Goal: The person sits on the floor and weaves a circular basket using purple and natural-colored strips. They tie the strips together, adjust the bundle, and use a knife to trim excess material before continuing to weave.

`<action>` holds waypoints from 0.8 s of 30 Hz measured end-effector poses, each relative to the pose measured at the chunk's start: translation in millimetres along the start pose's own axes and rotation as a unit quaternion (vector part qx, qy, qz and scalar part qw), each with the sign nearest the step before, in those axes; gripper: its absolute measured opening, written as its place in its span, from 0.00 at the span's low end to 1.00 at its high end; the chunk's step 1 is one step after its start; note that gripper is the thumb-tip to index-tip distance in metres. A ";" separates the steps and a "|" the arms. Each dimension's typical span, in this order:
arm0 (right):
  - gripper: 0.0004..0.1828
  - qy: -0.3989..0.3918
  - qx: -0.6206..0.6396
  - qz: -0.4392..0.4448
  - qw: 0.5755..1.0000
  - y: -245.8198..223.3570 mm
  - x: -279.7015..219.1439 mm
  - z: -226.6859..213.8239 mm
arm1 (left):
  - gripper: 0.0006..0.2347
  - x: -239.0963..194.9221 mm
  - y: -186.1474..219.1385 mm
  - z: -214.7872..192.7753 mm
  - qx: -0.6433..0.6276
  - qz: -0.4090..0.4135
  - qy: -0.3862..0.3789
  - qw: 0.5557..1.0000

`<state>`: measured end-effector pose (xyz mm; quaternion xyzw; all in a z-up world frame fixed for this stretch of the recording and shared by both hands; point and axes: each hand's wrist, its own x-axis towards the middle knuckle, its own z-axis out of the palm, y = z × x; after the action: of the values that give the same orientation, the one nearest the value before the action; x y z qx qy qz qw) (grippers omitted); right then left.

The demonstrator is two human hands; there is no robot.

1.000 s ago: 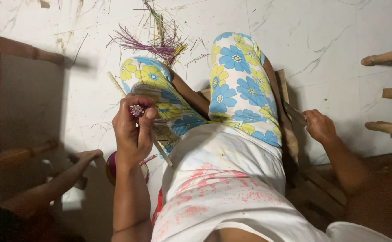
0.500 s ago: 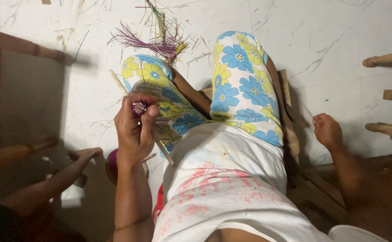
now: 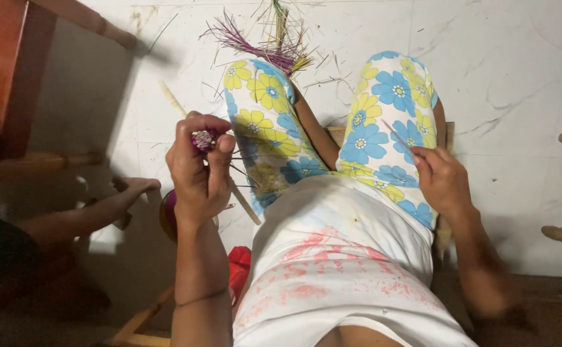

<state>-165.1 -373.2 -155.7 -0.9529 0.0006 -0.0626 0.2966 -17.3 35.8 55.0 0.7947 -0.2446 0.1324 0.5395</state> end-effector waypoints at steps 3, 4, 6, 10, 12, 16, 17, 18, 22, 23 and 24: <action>0.17 0.005 -0.059 0.029 0.998 -18.0 -14.4 -7.3 | 0.11 -5.1 -9.7 -3.2 -0.013 0.011 0.004 1.000; 0.21 -0.005 -0.081 0.049 0.995 -25.7 -20.0 -10.8 | 0.11 -6.2 -11.4 -3.3 -0.015 0.008 0.004 1.000; 0.19 -0.012 -0.094 0.064 0.993 -30.2 -29.6 -5.8 | 0.11 -5.3 -11.6 0.2 -0.020 0.011 -0.001 1.000; 0.16 -0.019 -0.081 0.097 0.992 -35.4 -26.3 0.7 | 0.10 -3.8 -9.8 5.2 -0.031 0.021 -0.012 0.999; 0.17 -0.015 -0.062 0.092 0.994 -25.5 -21.0 9.4 | 0.10 -2.2 -6.9 6.4 -0.032 0.021 -0.015 0.999; 0.20 -0.005 0.058 0.115 0.992 -40.1 2.8 6.7 | 0.10 -0.6 -5.5 4.8 -0.030 0.023 -0.017 0.999; 0.20 -0.004 0.058 0.113 0.992 -28.9 -0.2 7.6 | 0.10 0.5 -6.2 9.0 -0.029 0.024 -0.016 0.999; 0.24 -0.025 0.236 0.165 0.957 -19.5 -0.3 12.7 | 0.11 0.8 -6.1 9.2 -0.068 0.019 0.033 0.997; 0.19 -0.057 0.541 0.243 0.803 -33.2 6.0 8.6 | 0.11 14.0 -12.8 6.8 -0.209 0.026 0.184 0.960; 0.19 -0.068 0.544 0.234 0.803 -38.6 7.7 6.4 | 0.11 16.2 -3.7 11.2 -0.199 0.030 0.194 0.960; 0.15 -0.041 0.571 0.225 0.788 -43.7 10.8 4.3 | 0.11 20.3 4.6 15.8 -0.258 -0.054 0.189 0.946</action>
<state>-155.4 -335.1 -133.2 -0.5840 0.1668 0.0564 0.7924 -3.4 14.9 62.2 0.6010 -0.1206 0.1828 0.7686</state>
